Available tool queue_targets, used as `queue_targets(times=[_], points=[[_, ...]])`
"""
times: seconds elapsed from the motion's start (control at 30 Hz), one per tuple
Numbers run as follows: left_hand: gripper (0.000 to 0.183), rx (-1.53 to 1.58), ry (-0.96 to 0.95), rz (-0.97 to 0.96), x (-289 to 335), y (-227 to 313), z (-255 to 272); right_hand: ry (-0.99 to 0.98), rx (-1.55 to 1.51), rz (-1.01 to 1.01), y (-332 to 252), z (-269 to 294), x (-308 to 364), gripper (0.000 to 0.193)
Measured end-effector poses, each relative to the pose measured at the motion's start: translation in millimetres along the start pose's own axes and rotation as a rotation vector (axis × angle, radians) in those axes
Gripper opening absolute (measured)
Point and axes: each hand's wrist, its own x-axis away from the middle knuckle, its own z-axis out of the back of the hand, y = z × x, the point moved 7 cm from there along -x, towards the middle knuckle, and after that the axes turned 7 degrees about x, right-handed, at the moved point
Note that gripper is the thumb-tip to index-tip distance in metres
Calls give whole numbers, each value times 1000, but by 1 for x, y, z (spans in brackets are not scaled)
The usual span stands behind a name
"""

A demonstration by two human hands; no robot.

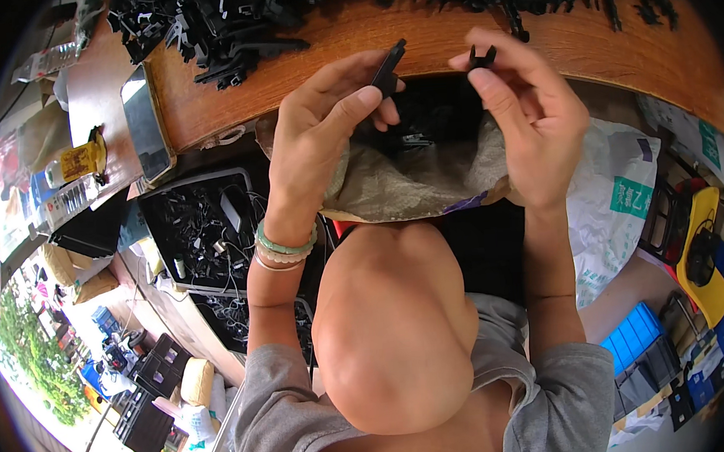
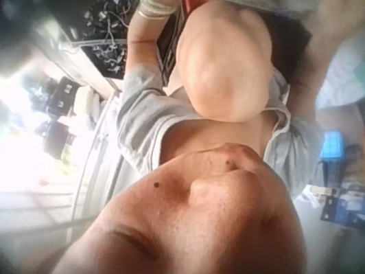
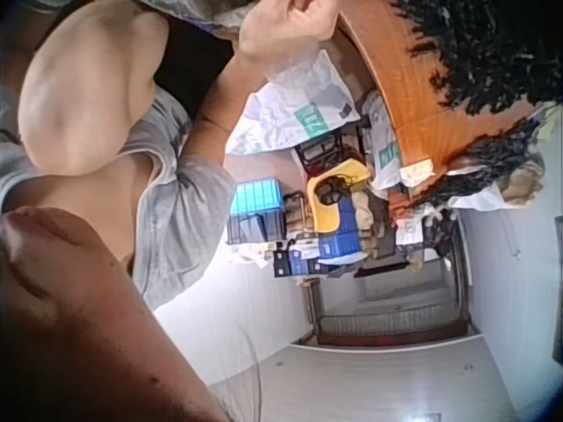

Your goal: The person repeatedly picks up plastic components from a desk, assembles the pieces together by hand, and places the assembled parts into a bag.

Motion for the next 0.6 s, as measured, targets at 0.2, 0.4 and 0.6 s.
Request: queue_targets(times=[0.2,0.4,0.6], points=[[33,263,-33,162,0,-17,-8,-298,-579,-108,12,-33,4,23],[33,330,23,248,1,-19,-2,-430,-592,53,7,-35,5,23],[30,261,-9,301,3,-12,-8,-430,-265,-93,-5,-42,11,26]])
